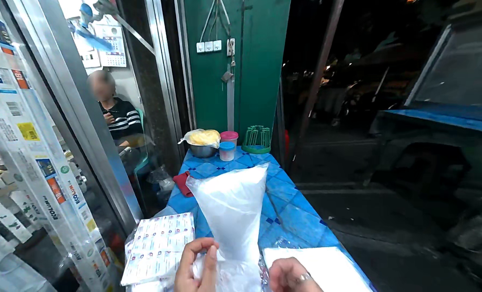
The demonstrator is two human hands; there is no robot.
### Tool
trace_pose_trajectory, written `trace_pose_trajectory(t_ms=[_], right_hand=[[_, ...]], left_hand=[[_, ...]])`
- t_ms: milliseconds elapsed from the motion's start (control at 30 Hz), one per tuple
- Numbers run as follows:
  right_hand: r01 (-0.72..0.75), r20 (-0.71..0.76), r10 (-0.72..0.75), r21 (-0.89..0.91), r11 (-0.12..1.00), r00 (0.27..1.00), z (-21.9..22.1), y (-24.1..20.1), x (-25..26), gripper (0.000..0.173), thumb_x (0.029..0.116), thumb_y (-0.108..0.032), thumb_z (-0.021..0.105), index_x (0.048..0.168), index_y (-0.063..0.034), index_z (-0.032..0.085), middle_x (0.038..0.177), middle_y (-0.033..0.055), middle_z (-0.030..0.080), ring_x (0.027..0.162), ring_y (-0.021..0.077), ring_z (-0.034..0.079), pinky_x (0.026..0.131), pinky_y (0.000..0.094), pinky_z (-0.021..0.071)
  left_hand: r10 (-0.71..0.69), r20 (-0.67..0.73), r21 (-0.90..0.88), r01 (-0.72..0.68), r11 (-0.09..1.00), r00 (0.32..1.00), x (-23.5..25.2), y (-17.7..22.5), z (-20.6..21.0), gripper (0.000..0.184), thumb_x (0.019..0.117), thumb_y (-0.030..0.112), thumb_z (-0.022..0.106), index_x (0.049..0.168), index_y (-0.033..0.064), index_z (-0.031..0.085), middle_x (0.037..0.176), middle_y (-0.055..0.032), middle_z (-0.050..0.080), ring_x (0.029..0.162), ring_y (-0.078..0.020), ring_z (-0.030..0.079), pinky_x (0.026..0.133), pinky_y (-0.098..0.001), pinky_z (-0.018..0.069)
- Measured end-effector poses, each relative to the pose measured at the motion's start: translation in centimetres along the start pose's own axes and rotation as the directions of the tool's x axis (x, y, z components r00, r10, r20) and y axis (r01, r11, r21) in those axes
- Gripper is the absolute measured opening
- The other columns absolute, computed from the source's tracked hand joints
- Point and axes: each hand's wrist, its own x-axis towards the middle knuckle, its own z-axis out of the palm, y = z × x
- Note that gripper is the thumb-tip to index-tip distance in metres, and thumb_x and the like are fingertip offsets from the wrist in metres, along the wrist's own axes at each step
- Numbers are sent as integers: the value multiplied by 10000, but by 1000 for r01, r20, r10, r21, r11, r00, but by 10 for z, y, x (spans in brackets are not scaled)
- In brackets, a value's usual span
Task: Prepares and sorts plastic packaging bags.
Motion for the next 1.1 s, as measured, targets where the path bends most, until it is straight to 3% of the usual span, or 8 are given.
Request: trace_pose_trajectory(t_ms=[67, 200, 367, 467, 567, 733, 867, 1100], right_hand=[[-68, 27, 66, 119, 991, 997, 3, 0, 3, 442, 949, -284, 709, 1133, 92, 568, 928, 11, 633, 799, 5, 605, 710, 207, 526], [10, -54, 1, 193, 981, 999, 5, 3, 4, 40, 956, -19, 630, 979, 8, 648, 838, -85, 679, 721, -59, 617, 676, 169, 537], [104, -301, -47, 175, 979, 952, -28, 8, 16, 237, 977, 50, 564, 1025, -162, 656, 862, -187, 704, 687, -67, 636, 630, 148, 554], [123, -322, -26, 286, 950, 947, -34, 12, 15, 173, 1036, -100, 555, 1185, -167, 613, 1017, -170, 710, 848, -19, 685, 738, 191, 595], [-7, -194, 93, 403, 915, 977, -30, 10, 12, 518, 1013, -493, 561, 1316, -96, 425, 1108, -134, 693, 944, 34, 706, 787, 256, 618], [-116, -206, 194, 341, 933, 959, -24, -2, 8, 355, 899, 121, 591, 1196, -48, 496, 898, -110, 724, 717, 25, 705, 692, 232, 617], [-51, -227, 133, 336, 941, 965, -29, 4, 9, 380, 872, 156, 613, 1159, -88, 565, 891, -127, 743, 736, 16, 711, 701, 219, 614], [-88, -222, 159, 301, 950, 962, -33, 8, 9, 434, 867, 150, 598, 1238, -60, 520, 893, -147, 725, 763, -2, 698, 722, 206, 599]], left_hand=[[32, 81, -17, -30, 999, 996, -6, 3, 2, 157, 995, 39, 580, 1096, -76, 614, 1024, -6, 710, 991, 40, 642, 905, -172, 529], [20, 228, -55, -8, 998, 973, -12, 2, 4, 175, 982, 60, 629, 1088, -79, 637, 1016, -48, 718, 968, 6, 673, 896, -206, 558], [10, 246, -66, 6, 998, 969, -6, 2, -12, 168, 924, 66, 707, 1073, 6, 655, 1014, 47, 714, 946, 55, 642, 839, -153, 538], [21, 223, -75, -4, 997, 974, -5, 2, -13, 126, 914, 24, 700, 1037, 15, 669, 969, 62, 711, 864, 60, 636, 777, -141, 541], [37, 213, -69, -23, 997, 976, -6, 2, -10, 115, 911, 16, 702, 1022, 5, 676, 949, 58, 712, 848, 64, 636, 777, -139, 543], [53, 224, -53, -42, 998, 973, -6, 2, -11, 156, 902, 32, 722, 1045, 3, 667, 987, 44, 718, 842, 67, 629, 757, -126, 534], [18, 337, -35, -7, 999, 941, -4, 1, -16, 225, 871, 58, 768, 1061, -27, 683, 1017, 0, 748, 930, 30, 664, 830, -165, 541], [-63, 336, 87, 36, 996, 940, -3, 5, -13, 133, 909, 36, 705, 980, -73, 730, 865, -34, 731, 818, 36, 654, 800, -149, 538]])
